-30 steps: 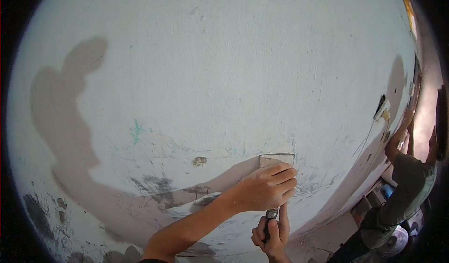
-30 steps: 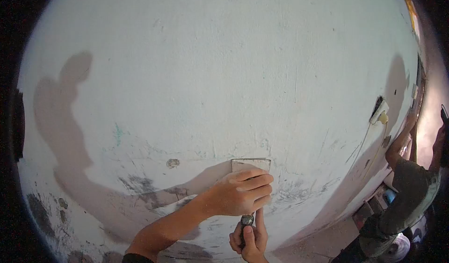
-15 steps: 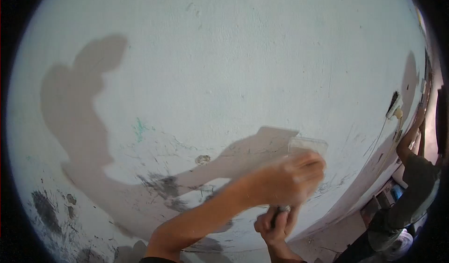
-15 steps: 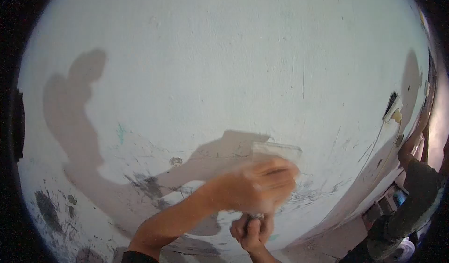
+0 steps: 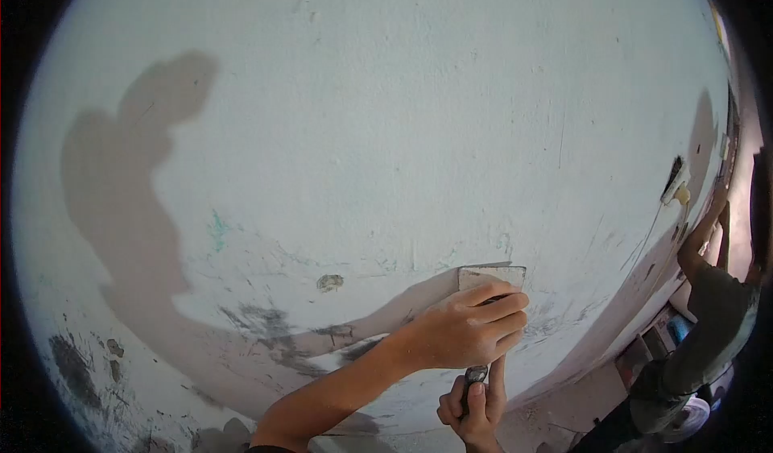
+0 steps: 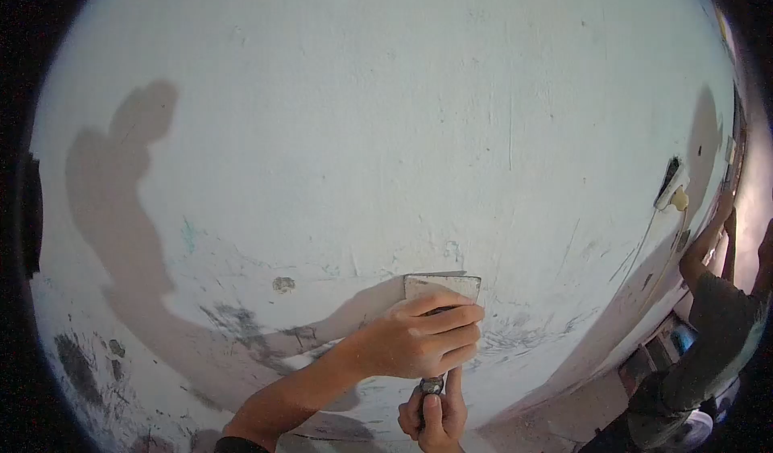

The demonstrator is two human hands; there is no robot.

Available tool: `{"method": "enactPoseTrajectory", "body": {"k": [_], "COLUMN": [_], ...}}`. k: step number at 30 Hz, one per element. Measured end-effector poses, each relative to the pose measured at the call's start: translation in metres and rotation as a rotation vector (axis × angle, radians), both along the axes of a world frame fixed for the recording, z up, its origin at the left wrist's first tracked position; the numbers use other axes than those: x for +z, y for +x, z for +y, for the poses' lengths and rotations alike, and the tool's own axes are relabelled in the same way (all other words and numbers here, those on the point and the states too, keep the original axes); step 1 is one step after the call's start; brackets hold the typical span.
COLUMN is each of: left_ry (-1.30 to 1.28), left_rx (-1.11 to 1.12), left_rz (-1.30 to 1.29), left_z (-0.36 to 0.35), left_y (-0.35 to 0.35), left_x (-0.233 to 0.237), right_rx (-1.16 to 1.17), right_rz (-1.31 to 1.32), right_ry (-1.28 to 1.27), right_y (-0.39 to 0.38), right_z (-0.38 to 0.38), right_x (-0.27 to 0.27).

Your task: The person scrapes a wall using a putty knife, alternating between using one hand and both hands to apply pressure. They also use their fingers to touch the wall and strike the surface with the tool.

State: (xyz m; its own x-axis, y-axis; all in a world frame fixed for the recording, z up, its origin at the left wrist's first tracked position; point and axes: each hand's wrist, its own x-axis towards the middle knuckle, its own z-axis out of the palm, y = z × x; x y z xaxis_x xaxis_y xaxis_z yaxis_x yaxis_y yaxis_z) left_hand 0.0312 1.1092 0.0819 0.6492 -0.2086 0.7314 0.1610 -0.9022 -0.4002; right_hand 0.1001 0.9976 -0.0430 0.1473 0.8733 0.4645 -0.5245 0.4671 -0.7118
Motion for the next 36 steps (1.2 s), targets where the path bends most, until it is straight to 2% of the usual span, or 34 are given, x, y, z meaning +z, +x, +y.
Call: {"method": "enactPoseTrajectory", "body": {"k": [6,11,13,15,17,19,23,27,33,36], "left_ry": [0.016,0.189,0.247,0.267,0.133,0.151,0.024,0.024,-0.04,-0.069], "left_rx": [0.027,0.148,0.086,0.028,-0.059,0.0,-0.003,0.028,-0.038,-0.074], "left_rz": [0.028,0.076,0.073,0.034,-0.001,0.019,0.035,0.052,0.028,-0.004], "left_z": [0.006,0.007,0.0,-0.006,-0.013,-0.013,-0.003,-0.004,-0.006,-0.007], "left_y": [0.001,-0.003,-0.001,0.009,0.011,0.006,0.006,0.006,0.007,0.009], "left_x": [-0.004,0.033,0.05,0.035,0.022,0.02,0.008,0.008,0.013,0.016], "right_rx": [0.063,0.125,0.14,0.103,0.108,0.015,0.01,-0.019,-0.03,-0.022], "right_rz": [0.033,0.099,0.111,0.116,0.092,0.028,0.014,-0.005,-0.037,-0.057], "right_ry": [0.022,0.144,0.193,0.221,0.236,0.025,-0.076,-0.083,-0.027,-0.093], "right_y": [0.002,-0.001,-0.002,0.003,0.006,0.006,0.008,0.009,0.01,0.014], "right_z": [0.013,0.04,0.037,0.027,0.009,-0.003,-0.007,-0.001,-0.012,-0.02], "right_x": [-0.003,0.023,0.028,0.014,0.016,0.02,0.018,0.006,0.022,0.03]}}
